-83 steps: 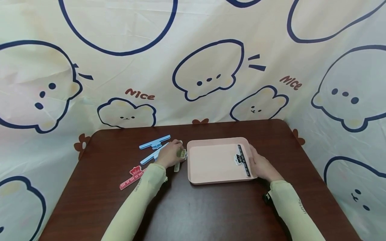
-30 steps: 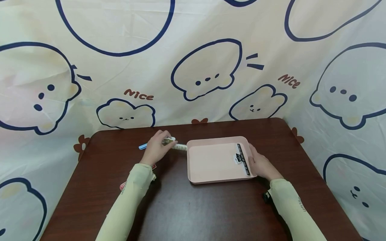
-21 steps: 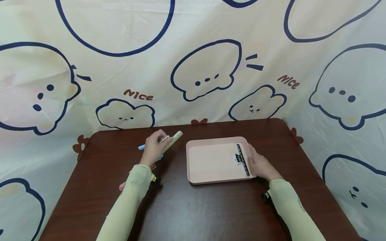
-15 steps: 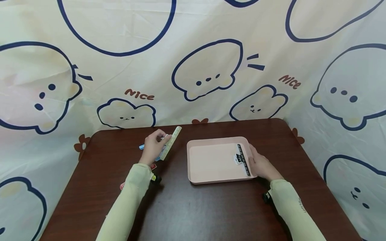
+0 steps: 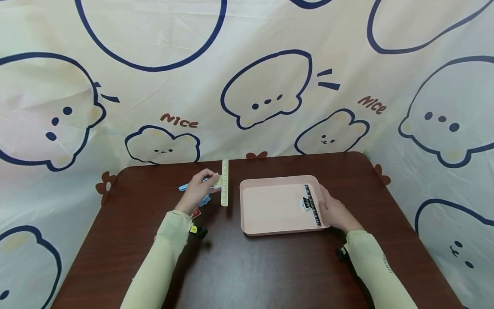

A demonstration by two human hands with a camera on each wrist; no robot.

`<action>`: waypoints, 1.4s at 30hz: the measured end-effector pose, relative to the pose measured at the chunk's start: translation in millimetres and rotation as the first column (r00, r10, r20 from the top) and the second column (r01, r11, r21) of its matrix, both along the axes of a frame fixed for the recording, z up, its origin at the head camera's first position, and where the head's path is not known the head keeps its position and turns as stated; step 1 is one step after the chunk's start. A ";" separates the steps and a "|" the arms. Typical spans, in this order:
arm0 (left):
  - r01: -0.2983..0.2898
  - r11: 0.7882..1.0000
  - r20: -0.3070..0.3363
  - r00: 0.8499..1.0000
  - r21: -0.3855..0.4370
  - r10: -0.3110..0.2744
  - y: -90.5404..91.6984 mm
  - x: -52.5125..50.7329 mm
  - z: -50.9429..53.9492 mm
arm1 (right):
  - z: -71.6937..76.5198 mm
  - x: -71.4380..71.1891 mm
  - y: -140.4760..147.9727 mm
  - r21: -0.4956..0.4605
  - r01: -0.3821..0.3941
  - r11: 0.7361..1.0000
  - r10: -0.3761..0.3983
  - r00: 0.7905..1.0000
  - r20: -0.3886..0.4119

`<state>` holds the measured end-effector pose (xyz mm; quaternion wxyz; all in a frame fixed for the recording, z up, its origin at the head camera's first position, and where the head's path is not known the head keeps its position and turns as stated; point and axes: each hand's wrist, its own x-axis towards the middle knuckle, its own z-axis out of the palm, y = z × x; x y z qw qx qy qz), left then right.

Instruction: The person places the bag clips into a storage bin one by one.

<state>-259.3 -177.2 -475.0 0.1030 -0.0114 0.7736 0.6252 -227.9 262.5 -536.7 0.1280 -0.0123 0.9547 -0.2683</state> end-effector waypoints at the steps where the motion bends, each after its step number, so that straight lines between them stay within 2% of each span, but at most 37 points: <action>1: 0.010 1.000 0.005 1.000 0.025 -0.010 2.0 0.2 0.2 | 0.0 0.0 0.6 -0.001 -0.001 1.000 0.001 1.000 0.000; 8: 0.041 0.981 0.028 0.998 0.191 -0.047 12.0 2.5 -1.6 | -1.0 0.2 2.2 -0.001 -0.010 1.000 0.010 1.000 -0.015; 13: 0.046 0.969 0.040 0.998 0.242 -0.057 15.3 2.8 -0.2 | 0.3 0.1 1.2 -0.006 -0.002 1.000 0.002 1.000 0.005; 22: 0.057 0.980 0.035 0.997 0.191 -0.065 24.9 7.4 7.7 | 0.4 -1.7 0.8 0.005 0.003 1.000 -0.003 1.000 0.017; 30: 0.076 0.965 0.038 0.995 0.250 -0.089 35.1 8.1 12.1 | -4.2 -2.6 1.9 0.007 0.009 1.000 -0.009 1.000 0.021; 34: 0.094 0.968 0.034 0.994 0.232 -0.104 38.5 7.8 13.0 | -3.2 -2.4 1.1 0.008 0.009 1.000 -0.009 1.000 0.023; 38: 0.093 0.978 0.040 0.994 0.185 -0.102 42.5 7.9 14.9 | -1.9 -2.4 0.2 0.007 0.007 1.000 -0.007 1.000 0.021; 42: 0.085 0.980 0.051 0.994 0.178 -0.096 47.2 7.3 16.3 | -1.6 -2.6 0.8 0.008 0.008 1.000 -0.008 1.000 0.021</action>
